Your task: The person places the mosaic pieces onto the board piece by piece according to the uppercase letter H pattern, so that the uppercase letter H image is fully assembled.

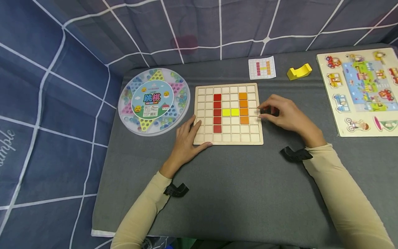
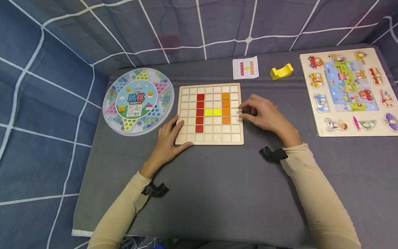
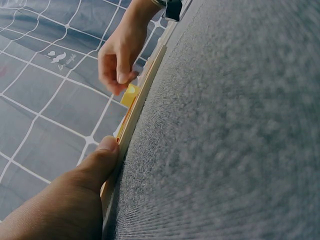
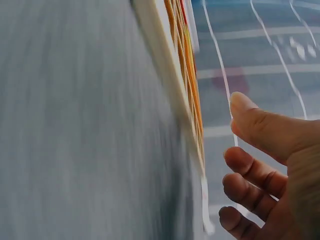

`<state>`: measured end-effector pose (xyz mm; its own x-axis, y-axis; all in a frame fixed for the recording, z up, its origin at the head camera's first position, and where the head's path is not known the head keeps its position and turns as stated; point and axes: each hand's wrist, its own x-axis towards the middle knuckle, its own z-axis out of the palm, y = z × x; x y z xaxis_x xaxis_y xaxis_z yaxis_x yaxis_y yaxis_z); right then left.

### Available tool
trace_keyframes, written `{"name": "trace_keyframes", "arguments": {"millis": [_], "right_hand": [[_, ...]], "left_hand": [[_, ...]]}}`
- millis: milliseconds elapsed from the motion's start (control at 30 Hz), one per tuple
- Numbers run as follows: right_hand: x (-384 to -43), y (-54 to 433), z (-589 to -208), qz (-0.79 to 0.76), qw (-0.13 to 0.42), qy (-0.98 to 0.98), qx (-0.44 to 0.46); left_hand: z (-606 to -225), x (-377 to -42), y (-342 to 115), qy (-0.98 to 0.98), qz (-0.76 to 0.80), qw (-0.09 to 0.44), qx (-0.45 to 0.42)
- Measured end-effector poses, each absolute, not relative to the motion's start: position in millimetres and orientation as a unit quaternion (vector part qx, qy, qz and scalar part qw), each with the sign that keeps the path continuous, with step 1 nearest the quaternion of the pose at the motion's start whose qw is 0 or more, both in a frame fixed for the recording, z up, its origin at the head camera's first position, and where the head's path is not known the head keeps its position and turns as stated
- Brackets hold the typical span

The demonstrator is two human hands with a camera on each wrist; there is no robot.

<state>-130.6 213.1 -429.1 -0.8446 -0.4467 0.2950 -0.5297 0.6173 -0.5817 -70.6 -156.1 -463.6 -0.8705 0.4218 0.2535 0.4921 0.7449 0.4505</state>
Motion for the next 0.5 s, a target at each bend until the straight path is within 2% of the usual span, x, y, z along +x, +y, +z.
{"name": "trace_keyframes", "arguments": {"millis": [200, 500], "right_hand": [[-123, 257, -427, 0.327, 0.08, -0.921, 0.197], [-114, 284, -433, 0.311, 0.044, -0.937, 0.154]], "left_hand": [[-463, -70, -156, -0.932, -0.261, 0.065, -0.243], [-463, -70, -154, -0.933, -0.258, 0.067, -0.24]]}}
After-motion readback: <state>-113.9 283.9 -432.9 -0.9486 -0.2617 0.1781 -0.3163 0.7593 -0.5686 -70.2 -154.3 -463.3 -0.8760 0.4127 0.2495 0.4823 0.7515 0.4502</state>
